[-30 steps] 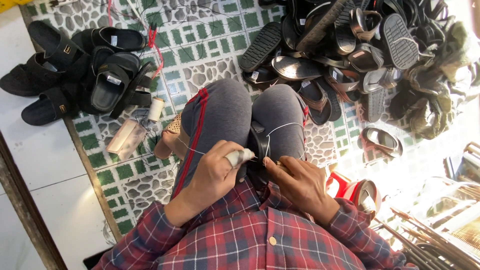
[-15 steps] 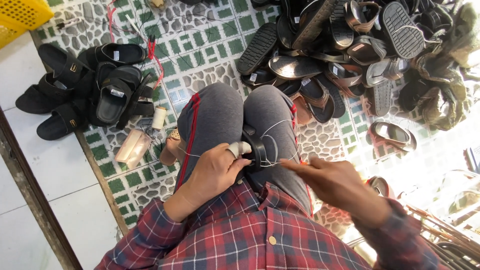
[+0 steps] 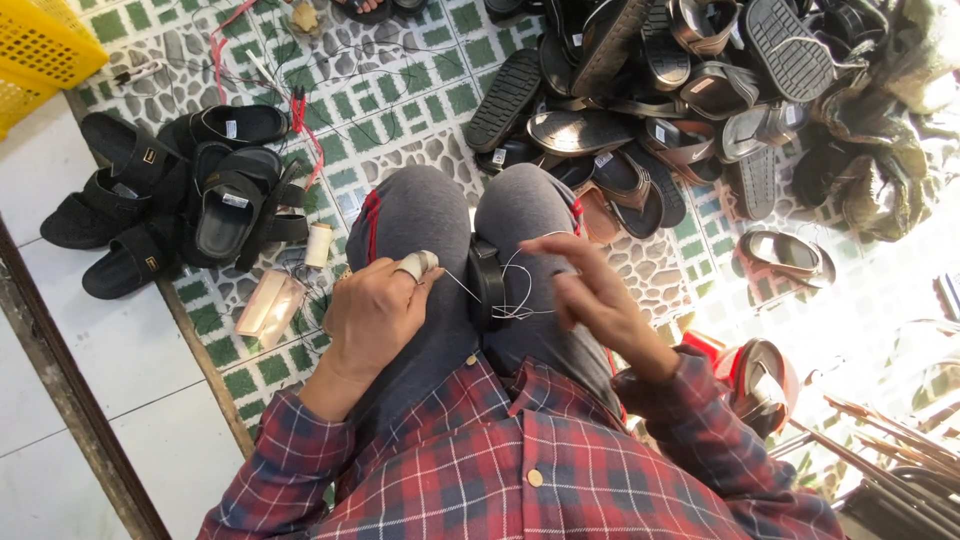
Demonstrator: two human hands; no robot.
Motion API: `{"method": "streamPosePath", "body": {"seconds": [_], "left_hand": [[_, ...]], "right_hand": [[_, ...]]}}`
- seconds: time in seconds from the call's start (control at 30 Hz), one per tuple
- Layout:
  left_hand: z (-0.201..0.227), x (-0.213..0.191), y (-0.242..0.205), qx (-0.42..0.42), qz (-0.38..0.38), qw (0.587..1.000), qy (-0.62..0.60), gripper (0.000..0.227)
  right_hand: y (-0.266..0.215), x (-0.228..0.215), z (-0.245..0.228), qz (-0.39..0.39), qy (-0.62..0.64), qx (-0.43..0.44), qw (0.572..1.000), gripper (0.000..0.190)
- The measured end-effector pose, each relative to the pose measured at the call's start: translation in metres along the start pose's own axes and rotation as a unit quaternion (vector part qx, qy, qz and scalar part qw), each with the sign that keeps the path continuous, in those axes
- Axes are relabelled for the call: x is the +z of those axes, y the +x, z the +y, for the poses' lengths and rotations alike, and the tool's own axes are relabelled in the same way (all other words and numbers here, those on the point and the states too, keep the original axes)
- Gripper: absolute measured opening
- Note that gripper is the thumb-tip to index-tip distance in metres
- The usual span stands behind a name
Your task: The person sits on a tiled floor and sews a black sandal using a needle and white thread. They pull the thread through the sole and upper of the sandal repeatedly, tightening the stitches. The person occasionally adjusts the sandal on their lap and pulls the thread taut to secure the repair.
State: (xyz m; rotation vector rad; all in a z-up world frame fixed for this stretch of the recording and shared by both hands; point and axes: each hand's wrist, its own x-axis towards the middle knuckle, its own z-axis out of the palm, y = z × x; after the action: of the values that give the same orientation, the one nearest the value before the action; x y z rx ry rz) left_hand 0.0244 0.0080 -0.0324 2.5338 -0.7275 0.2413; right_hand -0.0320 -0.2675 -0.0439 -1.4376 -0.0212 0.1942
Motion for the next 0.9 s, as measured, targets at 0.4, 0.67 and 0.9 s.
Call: {"method": "streamPosePath", "body": {"seconds": [0.4,0.67,0.9], "left_hand": [[0.054,0.015,-0.007,0.141,0.016,0.968,-0.209,0.035],[0.037,0.022,-0.023,0.188,0.033,0.961,-0.199,0.034],[0.027,0.023,-0.030,0.174,0.036,0.961,-0.213,0.037]], "right_hand": [[-0.039,-0.020,-0.029,0.118,-0.495,-0.067,0.858,0.015],[-0.043,0.038,-0.033,-0.014,-0.352,-0.001,0.936,0.018],[-0.037,0.040,-0.019,-0.025,-0.332,0.020,0.943,0.019]]}}
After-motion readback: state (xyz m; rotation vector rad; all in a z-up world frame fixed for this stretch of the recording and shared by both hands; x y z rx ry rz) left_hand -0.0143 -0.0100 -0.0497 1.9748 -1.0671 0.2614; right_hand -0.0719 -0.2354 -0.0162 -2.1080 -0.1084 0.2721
